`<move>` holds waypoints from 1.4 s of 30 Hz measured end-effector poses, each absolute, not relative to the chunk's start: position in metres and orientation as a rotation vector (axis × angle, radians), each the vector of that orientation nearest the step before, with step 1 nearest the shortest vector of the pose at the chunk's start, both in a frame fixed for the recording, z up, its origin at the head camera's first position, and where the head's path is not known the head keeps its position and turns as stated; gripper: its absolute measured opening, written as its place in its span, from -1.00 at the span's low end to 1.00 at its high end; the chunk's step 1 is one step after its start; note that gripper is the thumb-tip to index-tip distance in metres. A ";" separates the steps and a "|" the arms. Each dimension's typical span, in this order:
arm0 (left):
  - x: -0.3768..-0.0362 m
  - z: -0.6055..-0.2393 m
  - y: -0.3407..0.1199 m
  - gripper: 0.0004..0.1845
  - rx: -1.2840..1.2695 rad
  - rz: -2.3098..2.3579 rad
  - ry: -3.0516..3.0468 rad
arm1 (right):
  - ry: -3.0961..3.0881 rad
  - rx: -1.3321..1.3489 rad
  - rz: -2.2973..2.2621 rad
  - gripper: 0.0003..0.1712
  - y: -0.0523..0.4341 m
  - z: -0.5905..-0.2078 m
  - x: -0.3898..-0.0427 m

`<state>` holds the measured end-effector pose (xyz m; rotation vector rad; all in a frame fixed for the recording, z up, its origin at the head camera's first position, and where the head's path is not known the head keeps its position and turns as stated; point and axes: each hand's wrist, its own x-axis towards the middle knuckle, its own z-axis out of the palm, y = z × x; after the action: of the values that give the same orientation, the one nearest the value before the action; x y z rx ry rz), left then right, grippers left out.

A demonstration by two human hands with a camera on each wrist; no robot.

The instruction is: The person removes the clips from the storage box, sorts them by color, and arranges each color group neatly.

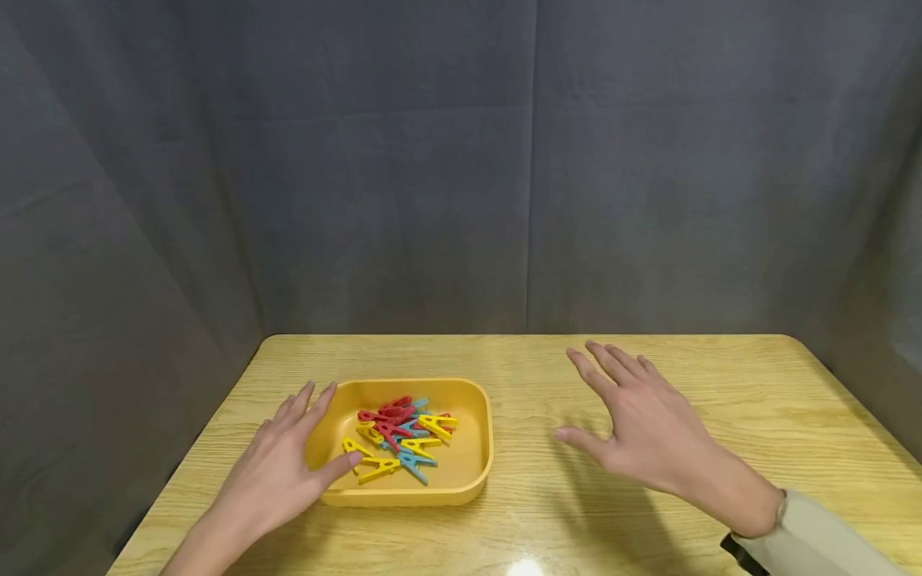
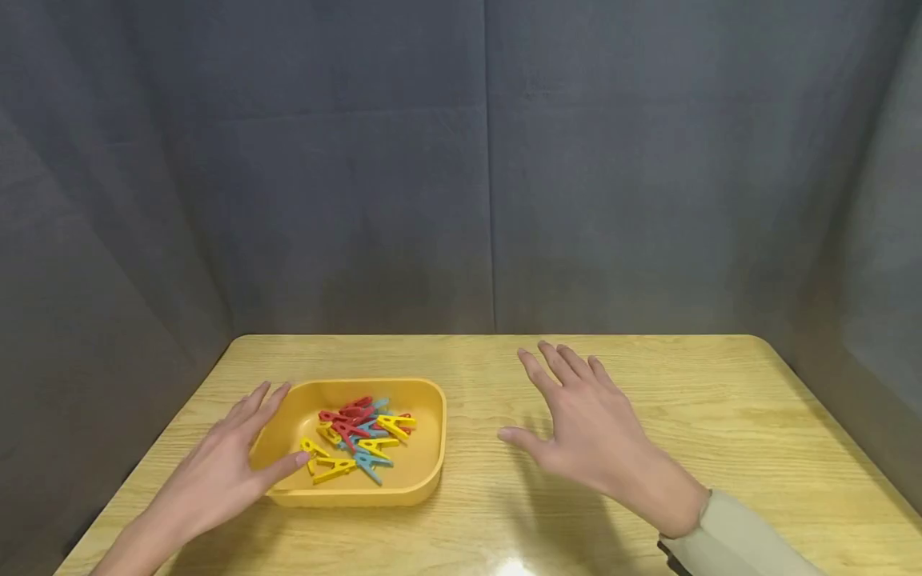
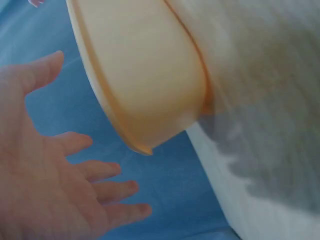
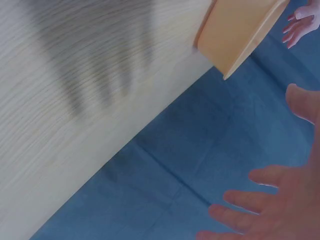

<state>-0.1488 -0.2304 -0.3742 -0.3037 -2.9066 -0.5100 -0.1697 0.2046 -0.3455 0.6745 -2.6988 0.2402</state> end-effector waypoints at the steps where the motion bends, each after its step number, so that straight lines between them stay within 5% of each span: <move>1: -0.149 -0.376 -0.232 0.05 -0.300 -0.539 -2.910 | -2.694 0.691 0.241 0.10 0.202 -0.345 -0.171; 16: -0.151 -0.397 -0.258 0.25 -0.300 -1.066 -2.925 | -2.740 0.848 0.413 0.01 0.166 -0.340 -0.185; 42: -0.166 -0.419 -0.280 0.19 -0.396 -1.951 -2.681 | -2.845 1.096 0.955 -0.31 0.130 -0.354 -0.226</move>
<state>-0.1662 -0.2795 -0.4190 -0.3956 -2.6807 -1.9506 -0.2263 0.1298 -0.3541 1.0961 -2.8447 0.9550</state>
